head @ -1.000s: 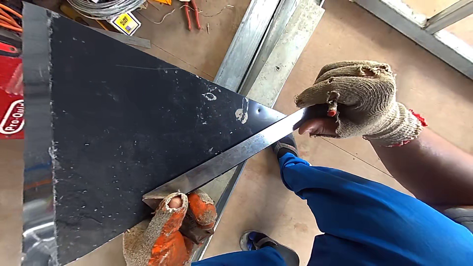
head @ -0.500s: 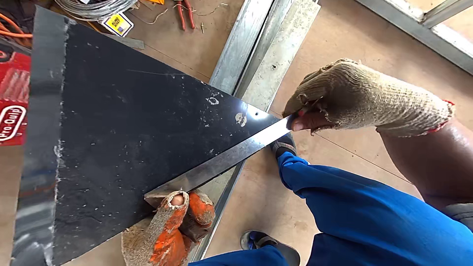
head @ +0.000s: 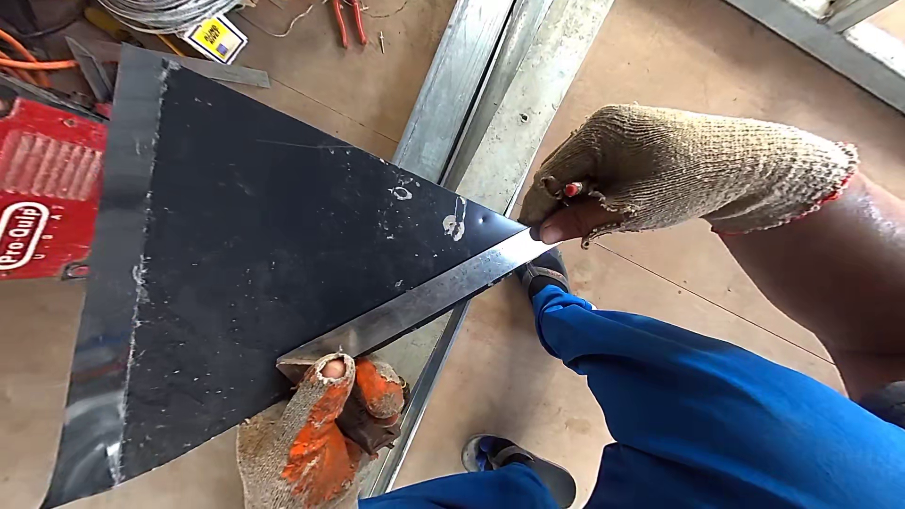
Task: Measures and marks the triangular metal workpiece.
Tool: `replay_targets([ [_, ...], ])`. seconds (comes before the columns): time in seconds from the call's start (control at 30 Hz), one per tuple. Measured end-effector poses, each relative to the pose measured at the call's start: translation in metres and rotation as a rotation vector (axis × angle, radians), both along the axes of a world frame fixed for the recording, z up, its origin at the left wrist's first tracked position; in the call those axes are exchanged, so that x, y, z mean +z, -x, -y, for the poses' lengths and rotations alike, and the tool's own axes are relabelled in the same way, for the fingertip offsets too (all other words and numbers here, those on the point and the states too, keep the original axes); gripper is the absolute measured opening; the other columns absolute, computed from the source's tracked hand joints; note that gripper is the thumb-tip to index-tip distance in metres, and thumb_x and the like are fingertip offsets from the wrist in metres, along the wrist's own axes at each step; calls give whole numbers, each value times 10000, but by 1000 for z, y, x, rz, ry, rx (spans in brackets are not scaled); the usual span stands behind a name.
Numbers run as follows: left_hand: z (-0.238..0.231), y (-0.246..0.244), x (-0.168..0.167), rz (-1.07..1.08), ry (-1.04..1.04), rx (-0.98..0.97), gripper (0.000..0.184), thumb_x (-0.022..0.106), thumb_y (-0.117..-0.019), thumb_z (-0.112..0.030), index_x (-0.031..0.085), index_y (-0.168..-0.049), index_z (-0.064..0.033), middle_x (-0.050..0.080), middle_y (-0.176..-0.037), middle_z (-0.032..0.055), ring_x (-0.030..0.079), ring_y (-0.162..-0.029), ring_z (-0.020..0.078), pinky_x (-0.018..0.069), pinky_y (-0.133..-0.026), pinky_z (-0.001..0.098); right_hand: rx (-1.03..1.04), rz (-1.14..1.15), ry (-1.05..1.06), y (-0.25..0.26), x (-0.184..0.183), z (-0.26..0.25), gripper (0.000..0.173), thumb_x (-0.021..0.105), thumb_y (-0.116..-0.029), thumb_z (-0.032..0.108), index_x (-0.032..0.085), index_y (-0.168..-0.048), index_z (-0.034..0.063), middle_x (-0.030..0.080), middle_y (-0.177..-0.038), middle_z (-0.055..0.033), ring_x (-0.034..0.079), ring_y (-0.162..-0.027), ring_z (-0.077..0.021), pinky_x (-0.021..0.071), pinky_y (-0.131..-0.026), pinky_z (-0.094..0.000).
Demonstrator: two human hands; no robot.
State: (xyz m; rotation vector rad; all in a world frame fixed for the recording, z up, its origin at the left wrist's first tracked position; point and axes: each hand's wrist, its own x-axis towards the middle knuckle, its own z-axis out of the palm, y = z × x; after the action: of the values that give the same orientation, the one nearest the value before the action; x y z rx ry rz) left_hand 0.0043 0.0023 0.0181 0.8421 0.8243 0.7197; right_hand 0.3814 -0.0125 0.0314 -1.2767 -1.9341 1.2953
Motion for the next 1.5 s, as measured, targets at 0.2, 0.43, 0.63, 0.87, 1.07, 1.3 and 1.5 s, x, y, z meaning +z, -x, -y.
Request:
replay_targets([
  [0.2, 2, 2, -1, 20, 4, -28, 222, 616, -1020, -305, 773, -1008, -148, 750, -803, 6, 711, -667, 63, 599, -597, 200, 19, 6, 6, -2, -5, -1, 136, 718, -941, 229, 742, -848, 132, 604, -633, 89, 520, -531, 21, 406, -456, -180],
  [0.43, 6, -1, 3, 4, 9, -35, 219, 610, -1024, -293, 771, -982, -151, 747, -783, 2, 706, -648, 54, 593, -584, 189, 29, 33, 43, 1, -5, -1, 133, 719, -925, 217, 742, -822, 136, 601, -617, 86, 516, -515, 14, 402, -448, -191],
  [0.63, 7, 1, 3, -19, -3, -37, 204, 625, -1016, -289, 771, -983, -151, 750, -783, 8, 711, -646, 67, 598, -580, 196, 103, -49, 48, 2, -10, -5, 173, 733, -922, 214, 711, -777, 122, 581, -604, 70, 511, -517, 0, 382, -443, -197],
  [0.87, 6, 4, -2, 11, 42, -30, 174, 603, -1024, -160, 744, -982, -67, 748, -817, 81, 732, -693, 135, 630, -653, 259, 151, -125, 112, 3, -30, -8, 246, 684, -937, 255, 665, -722, 137, 535, -563, 81, 467, -469, -1, 346, -403, -193],
  [1.07, 8, -6, 5, -54, 75, 17, 134, 618, -1002, -91, 716, -949, -17, 736, -784, 132, 735, -669, 179, 640, -644, 294, 166, -190, 191, 2, -50, -10, 230, 683, -937, 225, 689, -731, 122, 562, -559, 66, 487, -452, -9, 360, -384, -178],
  [1.3, 6, -6, 11, -143, 6, 9, 87, 633, -984, -81, 681, -967, -11, 733, -786, 152, 739, -666, 221, 649, -653, 337, 172, -254, 221, 2, -61, -9, 260, 671, -953, 254, 678, -731, 117, 553, -563, 56, 486, -454, -15, 353, -383, -176],
  [1.5, 6, -7, 11, -152, -15, 14, 82, 636, -985, -89, 676, -971, -18, 730, -768, 146, 732, -637, 211, 642, -608, 322, 128, -286, 249, 5, -61, -4, 202, 701, -918, 196, 675, -736, 110, 551, -575, 60, 481, -480, -7, 352, -413, -161],
])
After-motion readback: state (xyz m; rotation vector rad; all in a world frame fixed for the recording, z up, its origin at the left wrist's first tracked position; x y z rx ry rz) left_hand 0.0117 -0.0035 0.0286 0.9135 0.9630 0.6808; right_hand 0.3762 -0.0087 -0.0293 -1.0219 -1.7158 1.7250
